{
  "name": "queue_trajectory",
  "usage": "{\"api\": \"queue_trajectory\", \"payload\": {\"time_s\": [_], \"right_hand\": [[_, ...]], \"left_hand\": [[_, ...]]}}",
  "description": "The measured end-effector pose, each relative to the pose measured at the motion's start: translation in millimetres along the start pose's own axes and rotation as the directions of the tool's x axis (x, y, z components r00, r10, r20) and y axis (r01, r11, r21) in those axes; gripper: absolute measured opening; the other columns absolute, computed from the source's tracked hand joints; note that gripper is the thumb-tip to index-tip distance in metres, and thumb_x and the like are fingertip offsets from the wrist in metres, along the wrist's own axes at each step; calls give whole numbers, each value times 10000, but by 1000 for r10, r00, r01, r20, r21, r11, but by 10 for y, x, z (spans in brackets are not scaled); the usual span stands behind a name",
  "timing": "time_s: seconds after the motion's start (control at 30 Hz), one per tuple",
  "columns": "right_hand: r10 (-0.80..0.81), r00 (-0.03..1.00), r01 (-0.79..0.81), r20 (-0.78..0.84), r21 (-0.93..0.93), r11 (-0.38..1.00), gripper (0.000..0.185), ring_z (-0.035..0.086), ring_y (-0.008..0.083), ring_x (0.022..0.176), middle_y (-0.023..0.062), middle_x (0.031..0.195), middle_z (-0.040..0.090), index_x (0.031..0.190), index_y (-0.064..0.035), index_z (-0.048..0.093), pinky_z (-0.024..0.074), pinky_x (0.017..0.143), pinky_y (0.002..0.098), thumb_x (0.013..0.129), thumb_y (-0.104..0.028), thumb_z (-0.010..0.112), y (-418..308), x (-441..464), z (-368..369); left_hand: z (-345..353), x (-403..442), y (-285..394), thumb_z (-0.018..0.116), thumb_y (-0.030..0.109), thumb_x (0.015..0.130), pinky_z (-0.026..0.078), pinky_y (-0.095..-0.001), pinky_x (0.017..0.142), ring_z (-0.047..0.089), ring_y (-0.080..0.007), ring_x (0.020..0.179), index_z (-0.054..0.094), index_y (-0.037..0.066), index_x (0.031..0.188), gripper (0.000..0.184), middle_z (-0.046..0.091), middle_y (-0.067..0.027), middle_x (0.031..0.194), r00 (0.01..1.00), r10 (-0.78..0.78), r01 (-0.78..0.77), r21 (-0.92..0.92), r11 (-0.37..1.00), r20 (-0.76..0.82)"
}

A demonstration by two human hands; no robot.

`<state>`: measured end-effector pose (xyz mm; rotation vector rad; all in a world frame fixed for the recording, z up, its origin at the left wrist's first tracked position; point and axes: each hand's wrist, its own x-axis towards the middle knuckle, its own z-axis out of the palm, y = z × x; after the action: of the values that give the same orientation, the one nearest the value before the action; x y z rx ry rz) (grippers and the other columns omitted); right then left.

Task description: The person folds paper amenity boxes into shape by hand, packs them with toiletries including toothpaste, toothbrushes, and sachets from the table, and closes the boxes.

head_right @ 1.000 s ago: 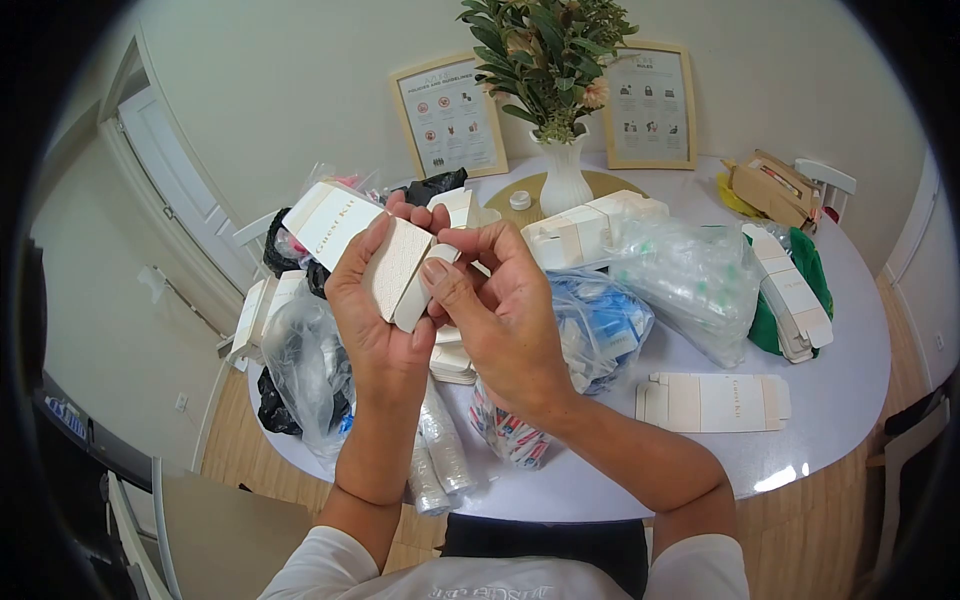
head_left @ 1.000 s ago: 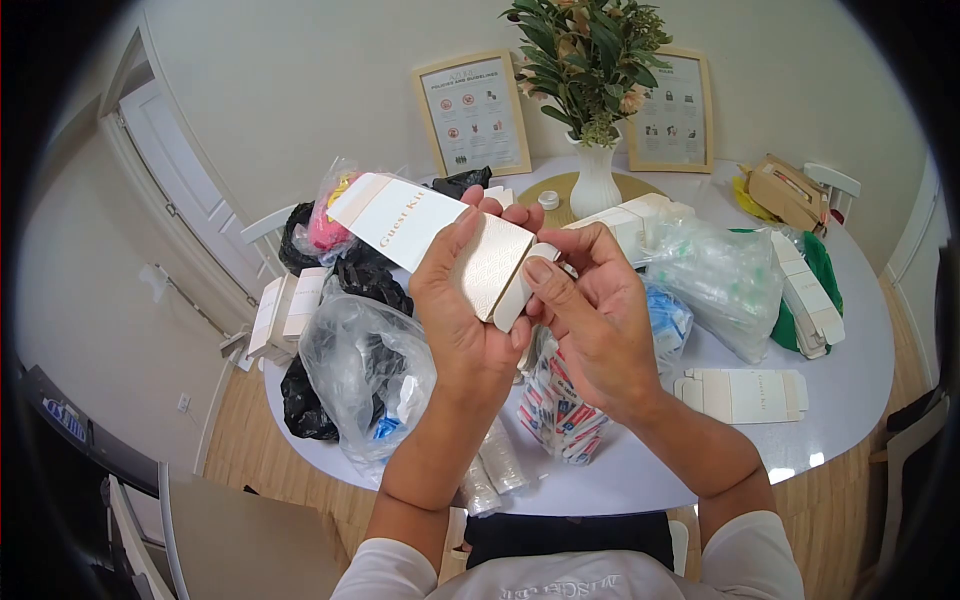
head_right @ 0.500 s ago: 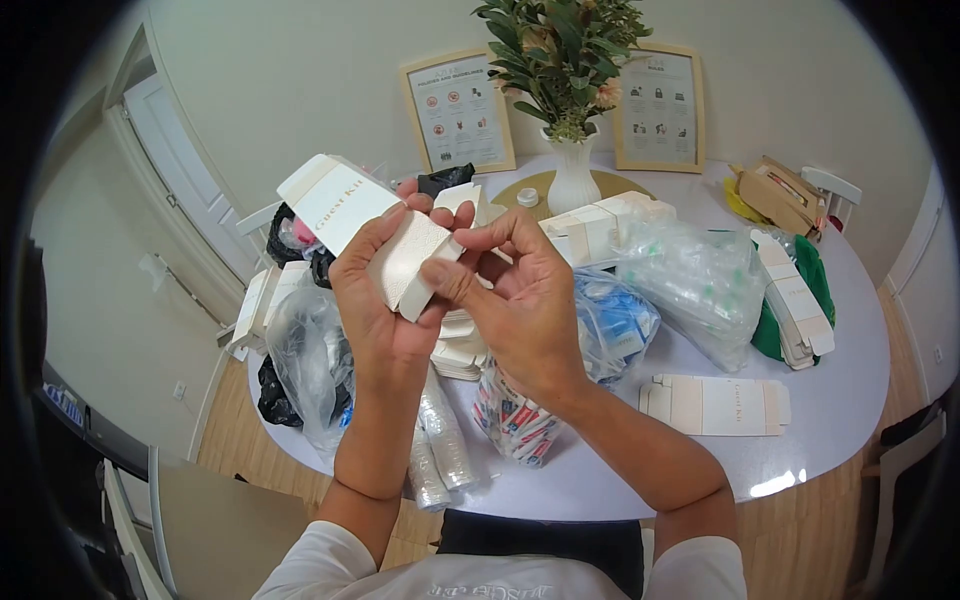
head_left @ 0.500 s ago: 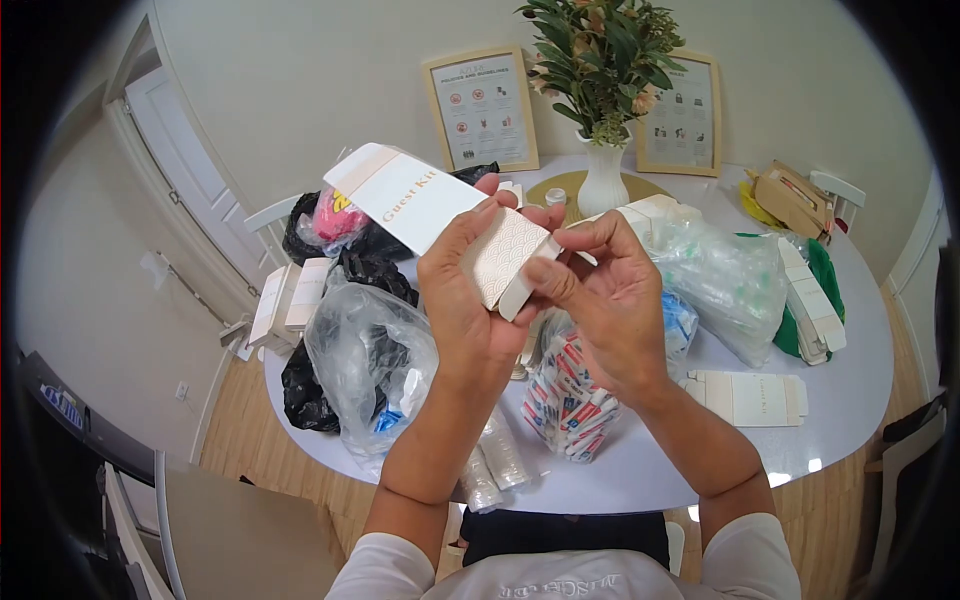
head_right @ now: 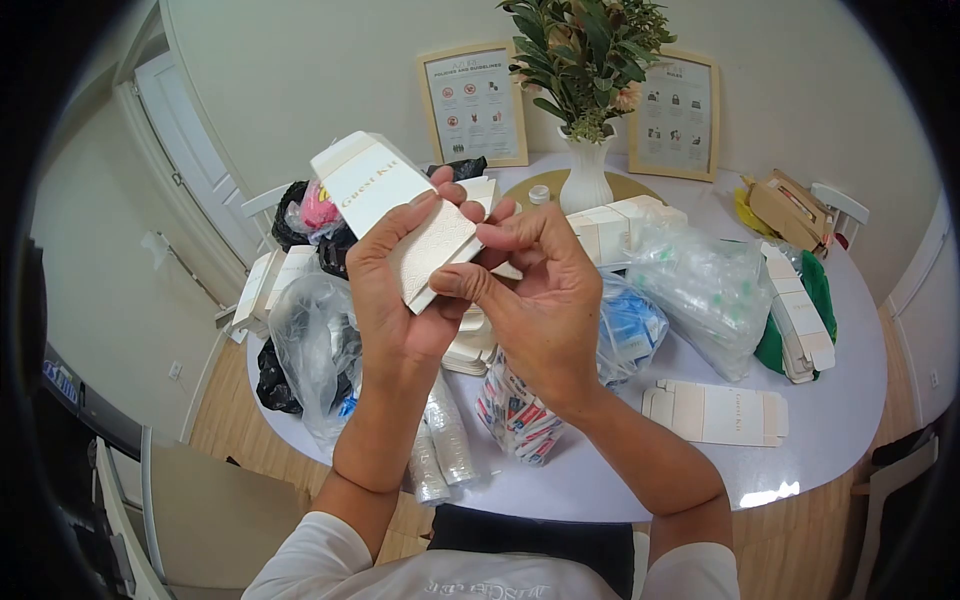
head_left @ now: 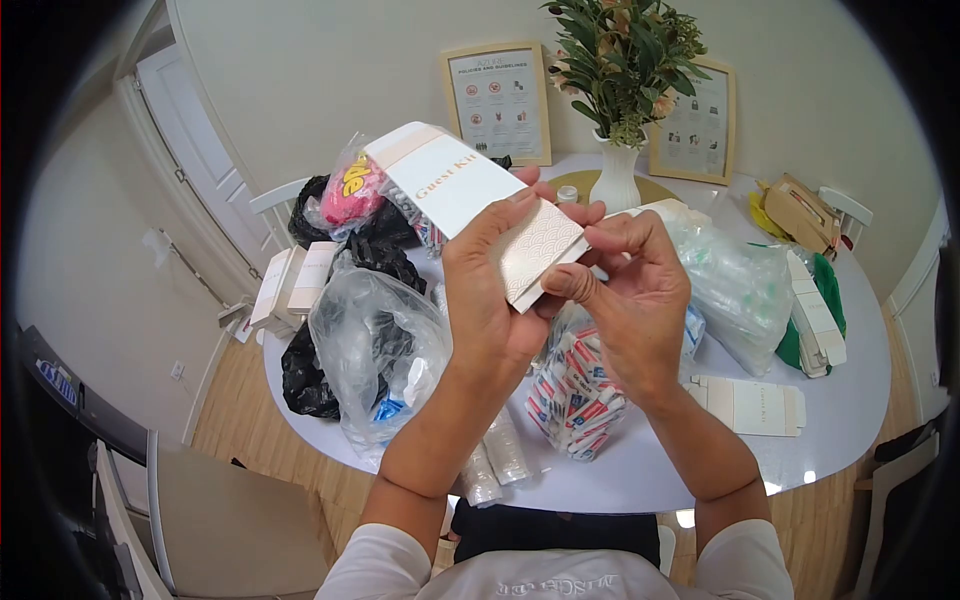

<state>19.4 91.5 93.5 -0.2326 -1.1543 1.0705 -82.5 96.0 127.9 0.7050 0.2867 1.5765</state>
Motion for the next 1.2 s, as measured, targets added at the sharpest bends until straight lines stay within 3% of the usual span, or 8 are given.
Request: {"api": "queue_trajectory", "payload": {"time_s": [0.07,0.3,0.4,0.6,0.7,0.77,0.87,1.2], "right_hand": [[-182,981,192,70,-185,964,320,542,140,1026,45,921,513,888,-19,469,513,862,270,720,59,730,-9,41,-39],[-95,995,88,-10,-282,955,385,514,103,914,22,914,497,877,-45,488,477,820,251,655,16,797,-21,88,-146],[-222,975,209,-4,-323,923,388,476,64,798,-3,883,466,905,-47,545,454,658,194,629,-20,816,-4,108,-113],[-346,870,490,352,-697,523,509,457,94,810,29,934,422,1036,-80,605,407,596,215,577,-75,825,-56,141,-200],[-306,920,381,246,-746,546,504,469,99,827,32,932,425,1028,-63,592,440,631,216,582,-70,827,-73,105,-174],[-63,984,132,165,-456,880,529,499,109,879,46,991,456,1091,-36,540,481,669,229,636,-52,807,-127,148,-161],[74,992,-44,106,-261,964,505,532,108,878,78,1037,507,1147,8,468,511,672,236,726,-26,746,-182,116,-83],[339,917,-279,210,-269,922,409,591,107,768,111,940,615,1166,48,470,510,648,227,813,-27,664,-238,-43,73]], "left_hand": [[-23,28,-12,547,83,822,566,-368,684,631,-285,844,447,-16,1144,352,533,-113,925,998,-51,51,-2,999,22],[-80,100,-128,557,78,823,534,-325,642,613,-224,787,463,-33,1121,331,557,-113,901,993,-62,67,-46,997,103],[-26,102,-108,563,90,827,536,-336,658,607,-221,795,475,-33,1111,322,560,-111,905,997,-58,61,-63,996,44],[-111,152,-70,585,129,833,539,-361,679,605,-221,819,494,-25,1113,332,568,-113,916,988,-132,134,-23,991,85],[-57,110,-62,582,143,838,542,-364,726,607,-217,843,519,-24,1111,327,580,-119,930,988,-107,103,44,994,108],[-48,95,-47,573,146,842,546,-362,765,608,-214,857,536,-26,1109,319,588,-124,934,988,-112,109,36,993,104],[-117,169,-51,589,182,836,543,-344,759,615,-226,912,527,-30,1138,374,595,-151,1025,983,-44,1,229,973,180],[-211,13,641,563,213,858,508,-398,838,628,-338,936,463,-105,1170,457,594,-189,1007,939,227,-278,183,943,259]]}}
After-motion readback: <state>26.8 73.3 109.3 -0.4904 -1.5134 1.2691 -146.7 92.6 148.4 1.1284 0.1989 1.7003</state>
